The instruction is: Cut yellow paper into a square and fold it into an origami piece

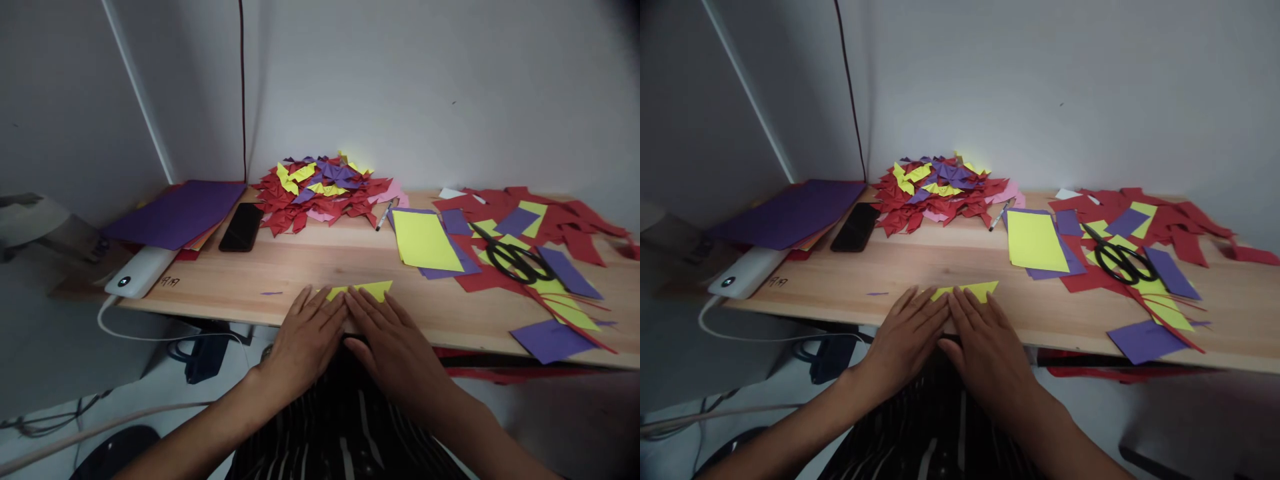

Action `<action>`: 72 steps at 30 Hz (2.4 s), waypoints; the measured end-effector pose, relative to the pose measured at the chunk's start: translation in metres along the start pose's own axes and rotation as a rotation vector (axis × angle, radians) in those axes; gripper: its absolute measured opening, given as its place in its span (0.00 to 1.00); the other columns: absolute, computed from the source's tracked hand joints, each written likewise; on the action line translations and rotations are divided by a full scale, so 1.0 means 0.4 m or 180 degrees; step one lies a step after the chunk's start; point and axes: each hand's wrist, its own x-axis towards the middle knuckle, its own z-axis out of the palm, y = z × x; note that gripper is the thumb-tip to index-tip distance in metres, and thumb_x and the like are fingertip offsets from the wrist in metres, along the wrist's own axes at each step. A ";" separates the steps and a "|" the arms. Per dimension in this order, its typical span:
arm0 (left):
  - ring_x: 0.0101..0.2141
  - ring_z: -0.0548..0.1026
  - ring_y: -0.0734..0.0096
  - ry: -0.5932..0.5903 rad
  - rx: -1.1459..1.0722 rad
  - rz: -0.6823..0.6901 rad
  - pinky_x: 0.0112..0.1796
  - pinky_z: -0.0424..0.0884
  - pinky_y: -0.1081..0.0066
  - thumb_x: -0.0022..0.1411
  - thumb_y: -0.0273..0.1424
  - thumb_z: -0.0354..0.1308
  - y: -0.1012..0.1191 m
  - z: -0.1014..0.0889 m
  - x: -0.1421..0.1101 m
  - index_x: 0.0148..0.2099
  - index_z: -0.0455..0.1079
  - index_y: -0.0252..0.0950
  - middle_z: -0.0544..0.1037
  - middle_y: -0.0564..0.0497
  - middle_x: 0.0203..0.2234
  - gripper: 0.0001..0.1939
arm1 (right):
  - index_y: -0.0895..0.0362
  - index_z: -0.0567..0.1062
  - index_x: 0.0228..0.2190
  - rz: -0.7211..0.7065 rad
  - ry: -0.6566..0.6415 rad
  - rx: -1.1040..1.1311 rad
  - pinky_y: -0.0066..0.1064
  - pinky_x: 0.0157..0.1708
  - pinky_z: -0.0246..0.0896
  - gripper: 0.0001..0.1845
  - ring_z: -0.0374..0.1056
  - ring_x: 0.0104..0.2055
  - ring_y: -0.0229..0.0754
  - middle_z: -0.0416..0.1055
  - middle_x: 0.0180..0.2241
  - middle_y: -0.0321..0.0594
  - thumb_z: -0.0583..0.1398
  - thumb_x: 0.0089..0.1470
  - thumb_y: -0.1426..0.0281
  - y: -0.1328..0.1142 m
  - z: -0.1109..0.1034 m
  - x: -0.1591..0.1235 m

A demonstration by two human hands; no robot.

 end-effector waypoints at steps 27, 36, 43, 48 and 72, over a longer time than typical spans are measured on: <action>0.63 0.59 0.61 -0.0054 -0.0043 -0.0075 0.62 0.53 0.52 0.69 0.29 0.45 -0.003 0.003 -0.005 0.60 0.63 0.37 0.66 0.50 0.61 0.20 | 0.60 0.57 0.63 0.0252 -0.0005 0.0190 0.49 0.62 0.51 0.31 0.51 0.67 0.47 0.56 0.64 0.48 0.48 0.64 0.59 0.041 0.020 -0.025; 0.62 0.60 0.62 -0.0044 -0.0111 -0.0123 0.61 0.54 0.51 0.69 0.29 0.46 0.001 -0.005 -0.001 0.59 0.64 0.38 0.67 0.51 0.60 0.19 | 0.66 0.62 0.60 0.0390 0.0148 -0.0141 0.51 0.62 0.50 0.31 0.54 0.65 0.50 0.58 0.63 0.52 0.45 0.65 0.59 0.068 -0.006 -0.052; 0.64 0.58 0.62 -0.0186 -0.0082 -0.0072 0.63 0.50 0.51 0.69 0.29 0.45 -0.005 -0.005 -0.003 0.61 0.63 0.39 0.65 0.51 0.62 0.20 | 0.64 0.60 0.62 0.0003 -0.0088 0.0138 0.48 0.62 0.53 0.30 0.54 0.65 0.46 0.57 0.63 0.47 0.50 0.63 0.62 -0.003 -0.007 -0.018; 0.62 0.61 0.62 -0.0016 -0.0237 -0.0115 0.62 0.51 0.50 0.69 0.29 0.45 -0.004 -0.010 -0.004 0.59 0.64 0.38 0.68 0.51 0.59 0.18 | 0.63 0.64 0.59 0.0168 0.0061 0.0081 0.49 0.61 0.52 0.28 0.57 0.64 0.49 0.61 0.62 0.49 0.50 0.63 0.61 0.024 0.005 -0.041; 0.47 0.65 0.62 0.0337 -0.1333 -0.1166 0.48 0.61 0.60 0.52 0.30 0.68 -0.008 -0.008 0.110 0.38 0.71 0.38 0.74 0.52 0.40 0.11 | 0.56 0.69 0.35 0.0994 0.0010 0.1568 0.40 0.41 0.60 0.06 0.65 0.40 0.47 0.69 0.36 0.42 0.61 0.53 0.71 0.103 -0.012 0.058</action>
